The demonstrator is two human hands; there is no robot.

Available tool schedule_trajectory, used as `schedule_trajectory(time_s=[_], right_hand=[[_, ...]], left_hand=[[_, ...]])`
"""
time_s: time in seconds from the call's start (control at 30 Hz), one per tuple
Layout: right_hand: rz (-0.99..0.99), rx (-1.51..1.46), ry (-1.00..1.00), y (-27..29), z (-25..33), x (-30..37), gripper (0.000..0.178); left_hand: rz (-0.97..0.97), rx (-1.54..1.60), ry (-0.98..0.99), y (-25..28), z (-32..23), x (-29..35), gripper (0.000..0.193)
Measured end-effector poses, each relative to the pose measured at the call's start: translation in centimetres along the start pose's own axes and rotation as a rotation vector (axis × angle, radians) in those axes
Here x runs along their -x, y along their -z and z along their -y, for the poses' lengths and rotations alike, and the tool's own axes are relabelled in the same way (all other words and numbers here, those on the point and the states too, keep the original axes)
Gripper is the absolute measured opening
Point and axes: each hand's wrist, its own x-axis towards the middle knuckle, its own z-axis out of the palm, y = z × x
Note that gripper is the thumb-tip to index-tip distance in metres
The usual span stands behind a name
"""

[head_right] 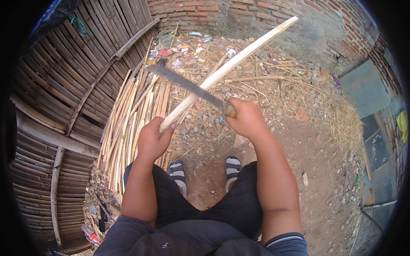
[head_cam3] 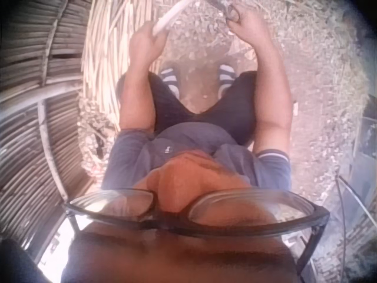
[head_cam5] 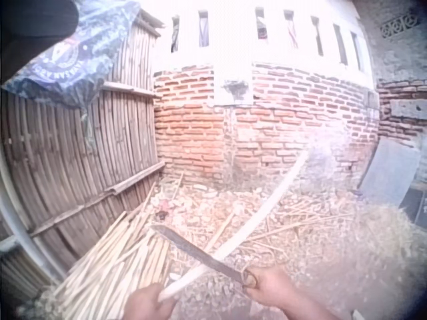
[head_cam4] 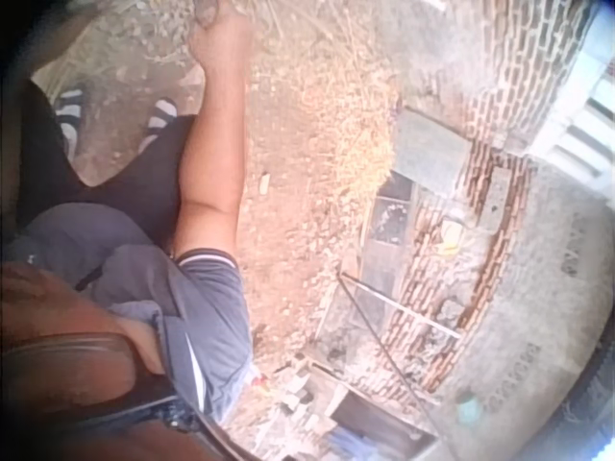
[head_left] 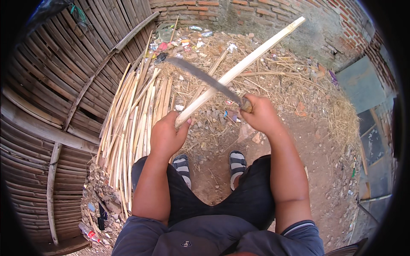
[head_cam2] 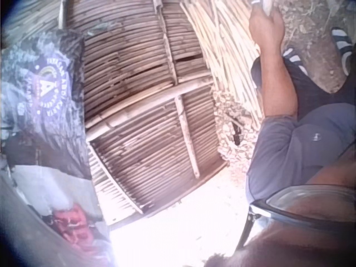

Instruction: The person uses a large blade to shave the edges and bark off a long wooden strip by hand while sitting outdoors.

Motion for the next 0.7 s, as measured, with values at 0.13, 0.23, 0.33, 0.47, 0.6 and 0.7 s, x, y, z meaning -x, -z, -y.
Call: schedule_trajectory(time_s=[0.13,0.23,0.33,0.47,0.6,0.7], right_hand=[[0.084,0.172,0.159,-0.9,3.5,1.1,0.023],[0.074,0.101,0.066,-0.4,2.4,0.1,0.022],[0.022,0.021,-0.030,0.6,-0.4,-0.7,0.022],[0.020,-0.005,0.004,-0.5,0.1,-0.1,0.022],[0.055,0.206,0.217,-1.1,3.5,1.1,0.018],[0.070,0.045,0.037,-0.3,1.1,-0.2,0.020]], left_hand=[[-0.035,0.032,-0.033,-0.5,0.7,0.1,0.037],[-0.064,0.005,-0.049,-0.4,0.9,0.2,0.037],[-0.013,-0.024,0.015,0.4,-0.3,-0.1,0.036],[-0.011,-0.001,0.017,0.0,-0.1,-0.1,0.034],[-0.135,0.000,-0.146,-0.6,0.9,0.1,0.034],[-0.008,-0.010,-0.033,0.0,0.2,0.0,0.034]])
